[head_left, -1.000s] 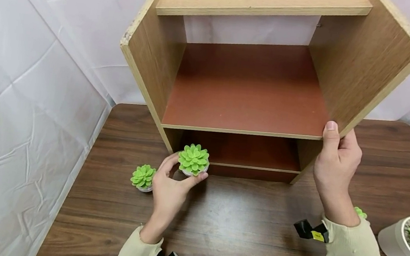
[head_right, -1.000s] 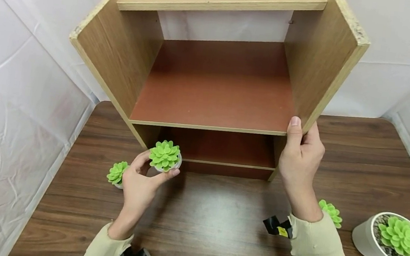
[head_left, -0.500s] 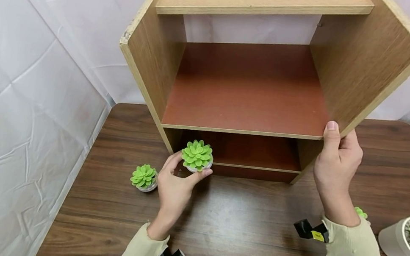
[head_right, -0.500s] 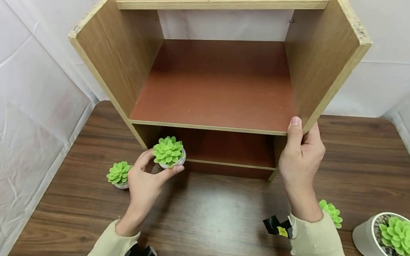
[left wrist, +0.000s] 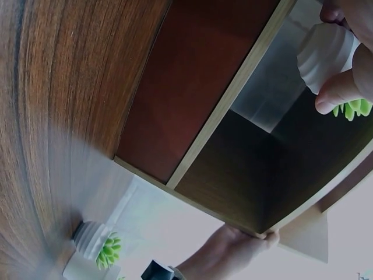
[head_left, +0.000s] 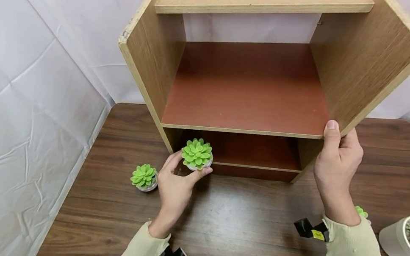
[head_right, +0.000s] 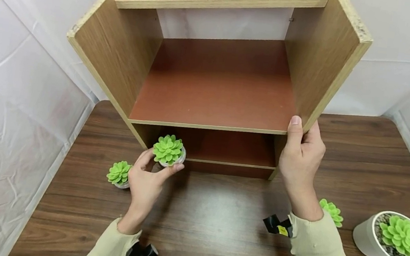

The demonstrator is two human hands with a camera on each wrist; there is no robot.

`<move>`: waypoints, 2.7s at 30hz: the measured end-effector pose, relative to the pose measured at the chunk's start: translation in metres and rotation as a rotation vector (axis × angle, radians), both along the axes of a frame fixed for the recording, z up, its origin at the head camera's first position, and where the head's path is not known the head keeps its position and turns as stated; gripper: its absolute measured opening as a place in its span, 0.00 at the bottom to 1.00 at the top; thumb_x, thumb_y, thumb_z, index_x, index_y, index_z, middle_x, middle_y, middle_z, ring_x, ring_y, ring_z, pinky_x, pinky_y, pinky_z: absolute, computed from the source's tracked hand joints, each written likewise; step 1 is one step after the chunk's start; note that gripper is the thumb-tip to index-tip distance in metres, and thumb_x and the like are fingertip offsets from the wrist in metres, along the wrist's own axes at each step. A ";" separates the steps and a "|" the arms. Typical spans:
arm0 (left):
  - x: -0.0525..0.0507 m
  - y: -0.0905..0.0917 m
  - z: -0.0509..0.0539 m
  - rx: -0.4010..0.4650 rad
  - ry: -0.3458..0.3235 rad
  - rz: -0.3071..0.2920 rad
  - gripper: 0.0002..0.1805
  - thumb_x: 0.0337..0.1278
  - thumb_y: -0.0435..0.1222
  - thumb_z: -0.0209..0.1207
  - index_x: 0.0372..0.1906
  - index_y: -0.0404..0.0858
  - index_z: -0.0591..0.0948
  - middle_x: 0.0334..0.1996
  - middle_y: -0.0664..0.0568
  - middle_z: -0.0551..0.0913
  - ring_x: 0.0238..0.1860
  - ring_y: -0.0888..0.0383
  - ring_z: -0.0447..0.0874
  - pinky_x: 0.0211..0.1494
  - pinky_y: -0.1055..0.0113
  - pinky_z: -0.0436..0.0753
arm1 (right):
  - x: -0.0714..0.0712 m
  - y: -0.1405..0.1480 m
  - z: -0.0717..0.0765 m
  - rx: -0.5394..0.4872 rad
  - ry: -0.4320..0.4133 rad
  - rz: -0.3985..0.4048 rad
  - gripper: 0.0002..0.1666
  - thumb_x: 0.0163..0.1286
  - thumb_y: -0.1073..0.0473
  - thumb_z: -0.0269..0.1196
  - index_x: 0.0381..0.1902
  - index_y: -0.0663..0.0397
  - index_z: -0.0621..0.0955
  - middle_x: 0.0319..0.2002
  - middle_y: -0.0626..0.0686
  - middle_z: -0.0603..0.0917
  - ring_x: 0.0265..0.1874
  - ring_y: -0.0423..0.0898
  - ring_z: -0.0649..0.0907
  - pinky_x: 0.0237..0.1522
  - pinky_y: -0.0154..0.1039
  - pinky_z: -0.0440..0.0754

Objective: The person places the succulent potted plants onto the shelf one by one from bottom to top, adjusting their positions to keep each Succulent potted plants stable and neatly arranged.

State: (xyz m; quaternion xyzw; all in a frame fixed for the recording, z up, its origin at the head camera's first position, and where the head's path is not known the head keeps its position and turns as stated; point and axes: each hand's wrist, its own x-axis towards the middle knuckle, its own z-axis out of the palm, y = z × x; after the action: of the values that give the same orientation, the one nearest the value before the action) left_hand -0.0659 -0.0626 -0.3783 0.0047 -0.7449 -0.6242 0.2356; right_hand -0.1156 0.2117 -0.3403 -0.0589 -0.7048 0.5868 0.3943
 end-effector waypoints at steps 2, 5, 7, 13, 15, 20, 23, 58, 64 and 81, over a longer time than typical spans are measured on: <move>-0.001 0.001 0.000 0.006 0.002 -0.001 0.31 0.31 0.28 0.80 0.51 0.30 0.84 0.48 0.43 0.82 0.52 0.51 0.79 0.57 0.51 0.73 | 0.000 0.000 0.000 -0.009 -0.005 -0.003 0.12 0.73 0.62 0.56 0.36 0.65 0.83 0.29 0.44 0.82 0.32 0.39 0.78 0.39 0.30 0.70; -0.001 0.001 0.000 0.010 0.002 -0.003 0.31 0.31 0.28 0.80 0.51 0.30 0.84 0.48 0.42 0.82 0.53 0.51 0.78 0.58 0.46 0.72 | -0.001 0.000 0.001 0.003 0.002 -0.004 0.12 0.74 0.62 0.56 0.35 0.65 0.82 0.29 0.43 0.82 0.32 0.39 0.78 0.39 0.30 0.70; -0.002 0.001 0.000 0.008 0.002 -0.002 0.31 0.31 0.28 0.80 0.50 0.30 0.84 0.48 0.43 0.82 0.53 0.51 0.78 0.58 0.46 0.72 | -0.001 -0.001 0.001 -0.001 0.003 -0.006 0.12 0.73 0.62 0.56 0.35 0.65 0.82 0.28 0.43 0.82 0.32 0.39 0.78 0.39 0.30 0.70; -0.002 0.000 -0.002 -0.011 -0.001 0.008 0.30 0.30 0.27 0.80 0.49 0.30 0.85 0.46 0.43 0.83 0.51 0.52 0.80 0.55 0.53 0.75 | -0.001 -0.001 0.000 -0.012 -0.001 -0.007 0.12 0.73 0.62 0.56 0.33 0.66 0.81 0.28 0.44 0.82 0.31 0.39 0.78 0.38 0.30 0.70; -0.002 0.000 -0.002 -0.014 -0.013 0.013 0.30 0.31 0.28 0.80 0.49 0.31 0.85 0.47 0.44 0.83 0.51 0.52 0.80 0.55 0.54 0.75 | -0.001 -0.001 0.000 -0.005 0.008 -0.004 0.13 0.73 0.62 0.56 0.33 0.66 0.81 0.28 0.44 0.82 0.31 0.39 0.78 0.38 0.30 0.70; -0.004 0.001 0.000 -0.009 -0.028 0.017 0.30 0.31 0.28 0.80 0.49 0.32 0.86 0.48 0.44 0.84 0.53 0.52 0.79 0.59 0.53 0.73 | -0.001 -0.001 0.001 0.015 0.029 -0.002 0.14 0.73 0.60 0.56 0.31 0.65 0.80 0.27 0.43 0.81 0.31 0.40 0.77 0.37 0.31 0.70; -0.005 0.001 0.001 0.001 -0.026 0.012 0.29 0.32 0.27 0.79 0.49 0.33 0.86 0.48 0.46 0.85 0.54 0.54 0.79 0.59 0.56 0.73 | -0.001 -0.002 0.002 0.000 0.013 -0.006 0.14 0.73 0.61 0.56 0.28 0.65 0.77 0.26 0.45 0.79 0.30 0.40 0.76 0.36 0.31 0.68; -0.017 0.007 -0.008 0.119 -0.059 -0.032 0.28 0.35 0.24 0.77 0.50 0.31 0.85 0.48 0.46 0.84 0.49 0.55 0.84 0.47 0.55 0.81 | -0.003 -0.005 -0.001 -0.016 -0.011 -0.013 0.15 0.73 0.62 0.55 0.27 0.66 0.75 0.23 0.47 0.76 0.27 0.40 0.73 0.34 0.30 0.67; -0.026 0.007 -0.024 0.124 -0.084 -0.031 0.29 0.35 0.26 0.78 0.52 0.33 0.84 0.49 0.47 0.84 0.50 0.57 0.83 0.49 0.56 0.81 | -0.004 -0.004 -0.002 -0.017 -0.010 -0.016 0.14 0.73 0.62 0.55 0.27 0.65 0.76 0.22 0.48 0.75 0.27 0.41 0.73 0.33 0.30 0.66; -0.036 0.001 -0.045 0.127 -0.064 -0.024 0.32 0.39 0.37 0.79 0.56 0.37 0.83 0.54 0.48 0.81 0.54 0.56 0.81 0.52 0.62 0.79 | -0.002 -0.005 -0.001 -0.007 -0.017 -0.022 0.16 0.73 0.61 0.55 0.26 0.66 0.74 0.21 0.49 0.73 0.26 0.39 0.72 0.33 0.30 0.65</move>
State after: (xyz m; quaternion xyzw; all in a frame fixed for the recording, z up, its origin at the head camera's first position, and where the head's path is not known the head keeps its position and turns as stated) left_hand -0.1015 -0.0615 -0.4231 0.0306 -0.7108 -0.6727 0.2032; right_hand -0.1181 0.2066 -0.3413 -0.0733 -0.7053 0.5844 0.3945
